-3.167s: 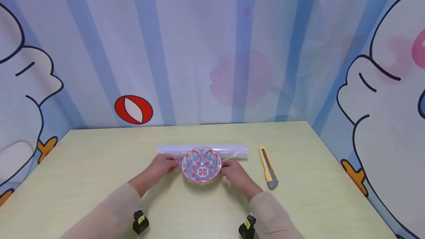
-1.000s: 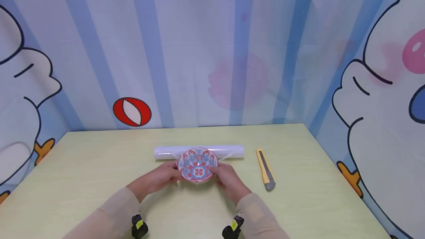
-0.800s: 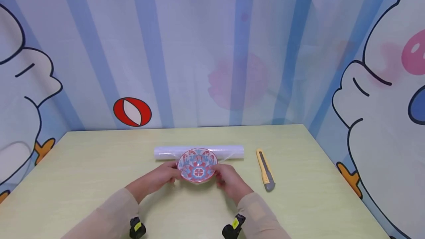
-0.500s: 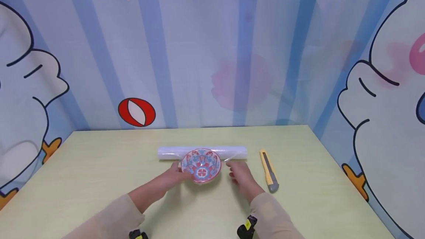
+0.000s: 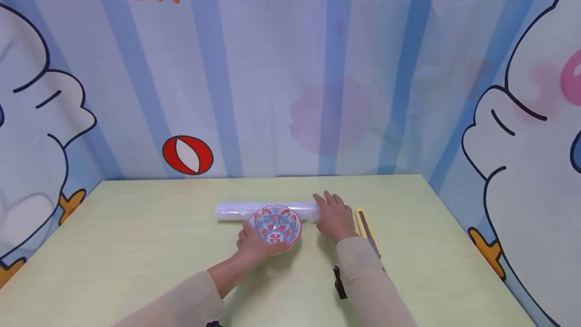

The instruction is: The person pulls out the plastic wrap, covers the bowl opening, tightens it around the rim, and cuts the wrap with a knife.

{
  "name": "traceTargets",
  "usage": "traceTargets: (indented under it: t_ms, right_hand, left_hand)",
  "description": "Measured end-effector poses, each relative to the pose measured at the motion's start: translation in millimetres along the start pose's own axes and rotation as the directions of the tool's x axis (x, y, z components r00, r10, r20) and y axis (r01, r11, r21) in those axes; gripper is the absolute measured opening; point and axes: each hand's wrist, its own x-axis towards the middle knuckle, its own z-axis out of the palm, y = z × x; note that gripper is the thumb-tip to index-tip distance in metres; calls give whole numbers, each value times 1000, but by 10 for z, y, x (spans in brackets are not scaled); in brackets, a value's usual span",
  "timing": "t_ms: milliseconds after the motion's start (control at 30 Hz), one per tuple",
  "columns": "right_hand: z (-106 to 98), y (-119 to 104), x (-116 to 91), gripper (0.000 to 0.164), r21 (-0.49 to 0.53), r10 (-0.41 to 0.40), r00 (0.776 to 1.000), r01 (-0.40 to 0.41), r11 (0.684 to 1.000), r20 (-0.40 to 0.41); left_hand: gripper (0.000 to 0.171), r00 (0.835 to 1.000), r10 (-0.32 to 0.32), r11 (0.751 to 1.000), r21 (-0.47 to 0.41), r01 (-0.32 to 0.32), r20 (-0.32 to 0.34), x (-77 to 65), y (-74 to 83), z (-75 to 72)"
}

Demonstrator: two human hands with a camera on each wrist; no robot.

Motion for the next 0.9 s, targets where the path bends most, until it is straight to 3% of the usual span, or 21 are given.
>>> traceTargets:
  t_ms: [233,433,667,900]
  right_hand:
    - [98,-12,34,46,-138,-29,997,20,990,-65]
    - [101,-53,6,40,-196,-22,997,7,981,-73]
    - [55,-101,-92,34,-317,-14,996,-14,948,-86]
    - [20,-129,-190,30,-371,-45,994,4,929,-101]
  left_hand:
    - [121,997,65,998,31,-64,-50,-24,-48,32]
    - [121,997,65,996,60,-62,-51,-26,-74,-18]
    - [125,997,77,995,67,-77,-4,56,-147,-84]
    - [122,997,36,999,16,-37,69,89,-159,-201]
